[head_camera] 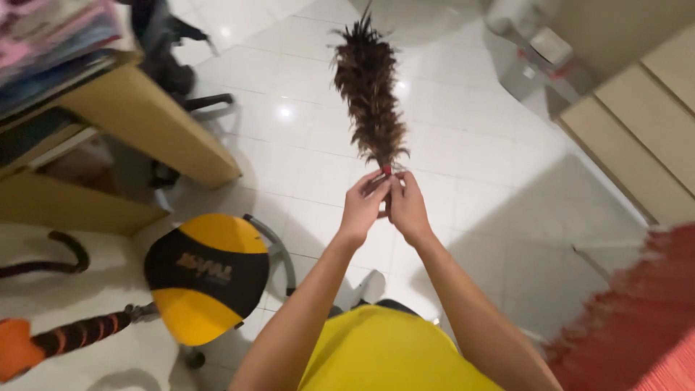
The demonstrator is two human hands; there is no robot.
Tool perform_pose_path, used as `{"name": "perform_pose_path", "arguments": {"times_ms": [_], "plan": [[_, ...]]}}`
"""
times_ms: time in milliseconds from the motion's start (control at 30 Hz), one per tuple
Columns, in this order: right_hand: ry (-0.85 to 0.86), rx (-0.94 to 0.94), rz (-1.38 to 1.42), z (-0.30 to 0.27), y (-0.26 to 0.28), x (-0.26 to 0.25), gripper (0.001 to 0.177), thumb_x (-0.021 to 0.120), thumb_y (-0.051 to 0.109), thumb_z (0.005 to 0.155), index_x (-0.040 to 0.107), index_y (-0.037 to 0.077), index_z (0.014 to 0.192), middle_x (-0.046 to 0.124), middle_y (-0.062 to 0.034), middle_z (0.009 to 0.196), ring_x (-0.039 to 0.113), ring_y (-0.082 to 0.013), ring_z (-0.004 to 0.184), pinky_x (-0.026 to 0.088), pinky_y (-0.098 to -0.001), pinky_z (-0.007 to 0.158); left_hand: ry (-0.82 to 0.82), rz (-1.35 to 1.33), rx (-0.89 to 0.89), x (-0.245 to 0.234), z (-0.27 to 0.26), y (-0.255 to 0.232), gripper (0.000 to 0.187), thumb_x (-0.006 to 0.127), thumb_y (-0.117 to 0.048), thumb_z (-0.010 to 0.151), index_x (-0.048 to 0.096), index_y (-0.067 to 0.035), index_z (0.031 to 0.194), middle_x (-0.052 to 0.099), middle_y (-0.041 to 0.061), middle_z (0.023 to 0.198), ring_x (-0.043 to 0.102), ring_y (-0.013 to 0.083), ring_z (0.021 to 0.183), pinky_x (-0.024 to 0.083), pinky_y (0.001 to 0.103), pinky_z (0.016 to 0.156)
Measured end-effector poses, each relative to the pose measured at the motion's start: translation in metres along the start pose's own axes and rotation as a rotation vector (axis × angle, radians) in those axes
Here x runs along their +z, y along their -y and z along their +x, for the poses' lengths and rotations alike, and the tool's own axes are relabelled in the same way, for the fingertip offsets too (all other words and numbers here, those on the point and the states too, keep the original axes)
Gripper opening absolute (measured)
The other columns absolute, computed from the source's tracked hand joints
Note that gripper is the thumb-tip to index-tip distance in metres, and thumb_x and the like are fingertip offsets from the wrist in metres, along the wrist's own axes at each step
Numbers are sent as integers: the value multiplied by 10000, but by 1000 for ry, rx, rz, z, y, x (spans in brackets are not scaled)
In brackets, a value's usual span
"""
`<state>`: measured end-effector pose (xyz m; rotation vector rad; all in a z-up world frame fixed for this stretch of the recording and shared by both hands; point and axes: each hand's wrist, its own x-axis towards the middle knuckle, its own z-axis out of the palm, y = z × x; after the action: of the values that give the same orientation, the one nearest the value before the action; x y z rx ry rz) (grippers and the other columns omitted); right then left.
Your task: The person uses a feather duster to clean a table and then organizes various kitchen items onto a wooden tray.
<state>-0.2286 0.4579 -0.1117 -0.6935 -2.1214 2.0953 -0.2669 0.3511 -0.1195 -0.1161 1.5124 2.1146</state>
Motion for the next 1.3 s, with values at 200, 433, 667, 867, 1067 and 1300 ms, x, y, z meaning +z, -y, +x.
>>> {"name": "perform_pose_path", "arguments": {"times_ms": [200, 433, 667, 867, 1067, 1300], "plan": [[-175, 78, 26, -5, 21, -87, 217, 428, 234, 1095, 524, 42, 1125, 522, -16, 627, 414, -86, 457, 345, -291, 392, 158, 86, -77, 93, 4, -6, 428, 662, -207, 958, 614, -9, 1334, 693, 92, 1181, 700, 178, 963, 660, 357, 664], [-456, 131, 129, -16, 17, -176, 226, 419, 233, 1091, 541, 52, 1146, 525, -10, 634, 420, -83, 456, 348, -274, 404, 385, 280, -230, 191, 28, 20, 432, 679, -264, 964, 660, 23, 1287, 691, 89, 1075, 667, 153, 900, 644, 358, 665], [-782, 149, 313, -2, 16, -263, 231, 439, 253, 1088, 541, 52, 1135, 604, -33, 717, 490, -82, 489, 380, -279, 412, 710, 373, -325, 292, 75, 55, 438, 684, -265, 958, 630, 2, 1301, 684, 77, 1067, 670, 153, 936, 642, 353, 713], [-1031, 208, 364, 11, 30, -318, 230, 452, 260, 1093, 567, 70, 1156, 567, -37, 698, 454, -88, 492, 359, -271, 418, 959, 529, -417, 373, 111, 65, 419, 673, -265, 971, 627, 14, 1281, 682, 86, 1062, 674, 164, 949, 655, 358, 719], [-1244, 154, 536, 14, 21, -370, 225, 458, 270, 1076, 556, 81, 1148, 530, -6, 659, 479, -99, 480, 348, -271, 400, 1183, 608, -490, 446, 127, 93, 410, 668, -252, 965, 612, 0, 1284, 709, 99, 1133, 687, 159, 968, 659, 347, 722], [-1436, 146, 595, -6, -15, -453, 221, 483, 286, 1079, 562, 82, 1109, 511, 11, 655, 458, -77, 481, 341, -257, 388, 1431, 686, -435, 530, 130, 182, 419, 682, -271, 970, 633, 8, 1279, 741, 132, 1124, 699, 151, 917, 637, 325, 714]]}}
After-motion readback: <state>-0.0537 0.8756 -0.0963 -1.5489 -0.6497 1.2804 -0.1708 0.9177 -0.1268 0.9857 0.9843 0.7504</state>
